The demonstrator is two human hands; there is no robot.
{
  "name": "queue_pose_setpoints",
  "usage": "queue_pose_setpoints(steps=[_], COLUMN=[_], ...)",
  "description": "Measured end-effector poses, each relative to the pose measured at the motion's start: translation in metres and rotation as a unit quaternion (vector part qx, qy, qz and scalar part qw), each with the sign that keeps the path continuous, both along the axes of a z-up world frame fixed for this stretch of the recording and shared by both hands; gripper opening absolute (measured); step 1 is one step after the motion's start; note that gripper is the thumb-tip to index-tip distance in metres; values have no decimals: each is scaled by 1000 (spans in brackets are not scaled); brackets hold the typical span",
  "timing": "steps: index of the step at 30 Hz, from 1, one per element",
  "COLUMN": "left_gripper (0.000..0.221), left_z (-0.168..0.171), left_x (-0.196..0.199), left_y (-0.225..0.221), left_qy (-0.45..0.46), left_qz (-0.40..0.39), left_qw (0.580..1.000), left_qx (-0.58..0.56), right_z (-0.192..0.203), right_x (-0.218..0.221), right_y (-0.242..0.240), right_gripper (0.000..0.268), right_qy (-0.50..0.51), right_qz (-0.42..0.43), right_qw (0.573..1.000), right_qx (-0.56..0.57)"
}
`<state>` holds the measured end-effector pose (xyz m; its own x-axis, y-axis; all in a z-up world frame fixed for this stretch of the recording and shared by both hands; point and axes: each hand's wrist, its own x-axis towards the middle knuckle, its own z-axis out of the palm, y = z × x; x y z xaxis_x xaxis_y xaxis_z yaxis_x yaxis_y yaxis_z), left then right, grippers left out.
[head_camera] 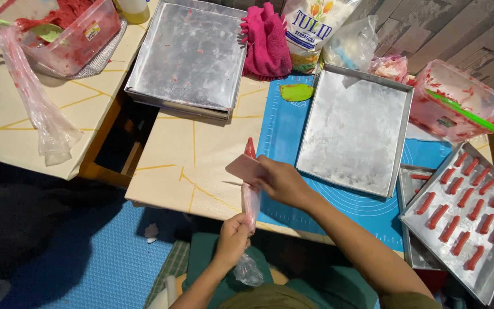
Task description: Cleaning a baking tray with a scraper and piping red dough onto a tray.
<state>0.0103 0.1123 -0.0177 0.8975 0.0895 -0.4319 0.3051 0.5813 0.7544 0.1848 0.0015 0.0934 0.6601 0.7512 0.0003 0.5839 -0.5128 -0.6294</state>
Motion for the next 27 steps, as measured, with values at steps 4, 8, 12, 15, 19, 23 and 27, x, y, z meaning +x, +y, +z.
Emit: queue_pose_setpoints(steps=[4,8,12,15,19,23,27], left_gripper=[19,20,19,20,19,20,19], left_z=[-3,-5,-18,-20,-10,-16,-24], left_x=[1,3,3,3,4,5,3], left_y=[3,7,11,12,11,12,16], left_qy=[-12,-27,-19,-18,-12,-19,-25], left_qz=[-9,-40,-61,-55,-41,-52,-71], left_qw=[1000,998,996,998,998,997,996], left_qx=[-26,48,67,22,-41,-51,-39], right_z=[9,-4,7,-13,6,2,-20], right_x=[-11,-11,-16,-10,-6,-18,-11], right_y=[6,13,25,19,15,23,31], right_gripper=[30,30,23,24,30,30,31], right_qy=[40,-39,-164,-123,45,31,-141], right_qz=[17,68,121,60,-18,52,86], right_qw=[999,996,977,990,997,997,983], right_qx=[4,49,66,39,64,55,79])
